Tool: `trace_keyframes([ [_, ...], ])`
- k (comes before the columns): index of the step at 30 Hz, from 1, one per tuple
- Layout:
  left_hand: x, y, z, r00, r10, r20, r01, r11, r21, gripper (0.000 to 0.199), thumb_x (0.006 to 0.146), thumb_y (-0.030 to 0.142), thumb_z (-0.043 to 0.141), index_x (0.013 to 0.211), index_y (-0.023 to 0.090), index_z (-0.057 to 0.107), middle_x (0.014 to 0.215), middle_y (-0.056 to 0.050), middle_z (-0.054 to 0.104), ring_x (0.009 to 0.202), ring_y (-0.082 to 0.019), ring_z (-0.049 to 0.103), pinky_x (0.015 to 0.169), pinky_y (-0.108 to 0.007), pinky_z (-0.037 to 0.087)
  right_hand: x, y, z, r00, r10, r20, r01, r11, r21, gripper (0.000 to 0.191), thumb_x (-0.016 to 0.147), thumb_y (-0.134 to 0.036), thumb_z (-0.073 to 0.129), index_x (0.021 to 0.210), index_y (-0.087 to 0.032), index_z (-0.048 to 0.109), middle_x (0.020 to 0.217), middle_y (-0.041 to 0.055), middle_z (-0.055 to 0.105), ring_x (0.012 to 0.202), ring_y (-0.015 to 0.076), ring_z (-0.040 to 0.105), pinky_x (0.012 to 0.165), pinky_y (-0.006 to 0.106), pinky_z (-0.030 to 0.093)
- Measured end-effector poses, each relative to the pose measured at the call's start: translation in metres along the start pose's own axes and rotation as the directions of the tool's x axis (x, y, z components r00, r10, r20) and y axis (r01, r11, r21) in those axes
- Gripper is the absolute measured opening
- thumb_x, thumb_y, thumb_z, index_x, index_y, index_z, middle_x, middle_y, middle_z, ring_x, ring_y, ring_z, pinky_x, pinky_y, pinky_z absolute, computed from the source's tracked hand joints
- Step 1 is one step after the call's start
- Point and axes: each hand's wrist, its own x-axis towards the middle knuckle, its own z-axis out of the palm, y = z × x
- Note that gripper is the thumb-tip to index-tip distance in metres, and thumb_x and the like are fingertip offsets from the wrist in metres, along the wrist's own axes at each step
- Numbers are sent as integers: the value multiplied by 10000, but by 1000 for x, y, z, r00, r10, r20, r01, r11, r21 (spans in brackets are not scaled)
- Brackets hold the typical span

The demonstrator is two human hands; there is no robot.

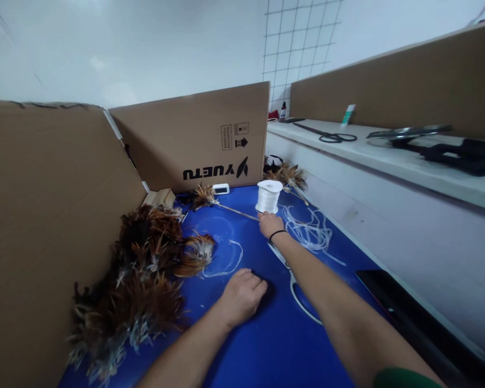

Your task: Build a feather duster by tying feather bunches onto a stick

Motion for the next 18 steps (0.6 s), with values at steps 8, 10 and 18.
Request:
trace_keyframes([
  [8, -1, -1, 2, 1000, 10, -18, -9, 1000, 27, 189, 868, 145, 400, 846, 158, 588, 644, -8, 557, 642, -125, 509, 895, -317, 410, 13, -10, 1, 998, -68, 15, 68, 997, 25, 318, 865, -97, 348, 1044, -115, 610, 1063, 185, 589, 1011, 270, 577, 810, 362, 434],
  [10, -1, -1, 2, 1000, 9, -14, -8, 1000, 27, 193, 869, 150, 400, 863, 160, 592, 646, -10, 558, 649, -128, 513, 899, -321, 410, 13, -15, 0, 998, -65, -1, 65, 996, 55, 334, 860, -84, 334, 1084, -108, 580, 1079, 190, 579, 1004, 269, 585, 810, 356, 437],
  [18, -1, 0, 3, 1000, 26, 0, -26, 1000, 6, 203, 865, 157, 401, 923, 163, 596, 669, -21, 575, 681, -143, 523, 901, -344, 418, 4, -23, -8, 999, 12, -37, -1, 960, 279, 265, 871, -153, 382, 1034, -100, 584, 1001, 195, 626, 946, 258, 613, 789, 330, 428],
])
